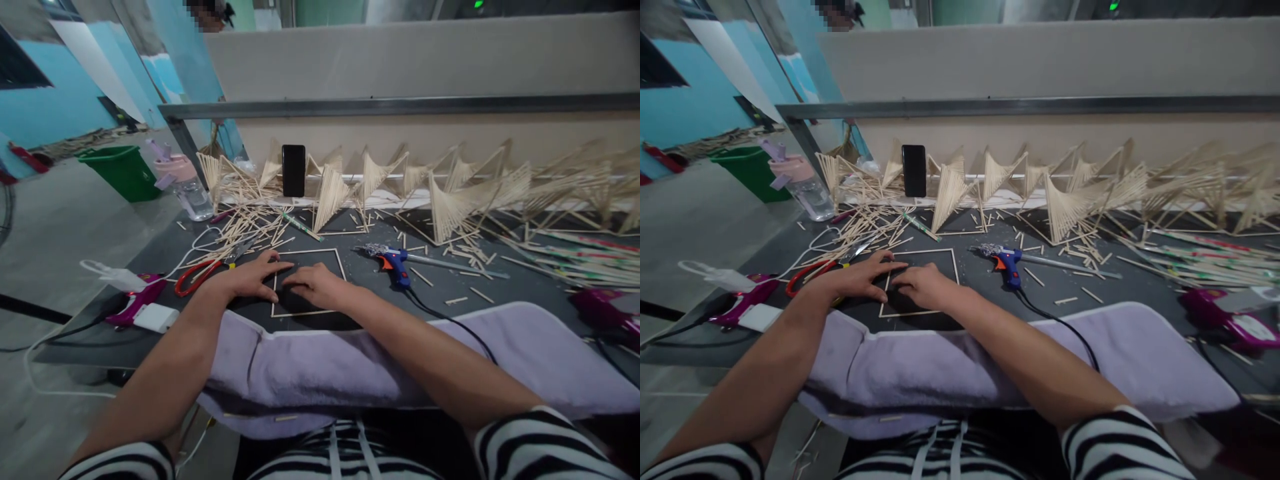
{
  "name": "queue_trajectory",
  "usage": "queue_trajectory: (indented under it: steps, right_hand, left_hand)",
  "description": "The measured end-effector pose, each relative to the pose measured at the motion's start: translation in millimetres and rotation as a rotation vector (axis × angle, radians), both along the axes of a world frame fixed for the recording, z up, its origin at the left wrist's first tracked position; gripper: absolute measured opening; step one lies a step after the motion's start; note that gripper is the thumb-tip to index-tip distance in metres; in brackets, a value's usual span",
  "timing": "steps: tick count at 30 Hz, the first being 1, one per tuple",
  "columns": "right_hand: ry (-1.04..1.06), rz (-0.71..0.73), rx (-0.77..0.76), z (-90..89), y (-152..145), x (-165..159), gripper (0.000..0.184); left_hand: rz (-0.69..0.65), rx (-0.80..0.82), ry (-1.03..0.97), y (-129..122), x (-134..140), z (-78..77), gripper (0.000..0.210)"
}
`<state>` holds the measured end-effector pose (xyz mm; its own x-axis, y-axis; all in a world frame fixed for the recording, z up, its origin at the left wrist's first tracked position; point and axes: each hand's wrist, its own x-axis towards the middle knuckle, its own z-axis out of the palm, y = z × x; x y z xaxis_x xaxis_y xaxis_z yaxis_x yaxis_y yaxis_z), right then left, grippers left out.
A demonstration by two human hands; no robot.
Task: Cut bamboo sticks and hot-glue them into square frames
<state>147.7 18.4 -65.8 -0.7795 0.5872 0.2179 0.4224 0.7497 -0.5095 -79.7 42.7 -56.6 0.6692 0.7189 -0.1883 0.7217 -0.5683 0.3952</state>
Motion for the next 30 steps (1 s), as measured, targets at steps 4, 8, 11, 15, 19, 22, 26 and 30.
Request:
queue_trajectory:
  steps: [4,8,11,15,19,22,26,30]
  right_hand:
    - [0.163,-0.126,-0.010,8.0,11.2,8.1,0.028]
    - [0.262,-0.292,-0.053,24.4,16.9,16.2,0.027]
    - [0.244,-0.364,-0.122,36.1,19.2,25.2,0.028]
    - [0.190,-0.404,-0.193,46.7,9.7,35.0,0.026]
    - [0.283,-0.281,-0.274,54.9,-22.3,32.1,0.017]
    - [0.365,-0.192,-0.346,70.6,-57.5,26.4,0.005]
    - [0.416,-0.062,-0.358,109.5,-107.4,28.4,0.014]
    - [0.488,0.165,-0.341,132.0,-143.2,48.1,0.019]
  left_hand:
    - [-0.003,0.012,-0.028,1.7,-2.3,-3.1,0.083]
    - [-0.015,0.029,-0.025,4.0,-3.0,-5.2,0.083]
    - [-0.001,0.025,0.013,3.5,-0.6,-2.2,0.083]
    - [0.006,0.021,0.039,3.5,0.1,-0.4,0.082]
    - [-0.029,0.036,0.019,9.5,-6.3,-9.1,0.084]
    - [-0.036,0.053,0.022,13.1,-10.0,-13.5,0.088]
    - [-0.014,0.044,0.043,9.2,-6.7,-6.1,0.087]
    - [0.012,0.006,0.056,0.2,1.7,8.1,0.088]
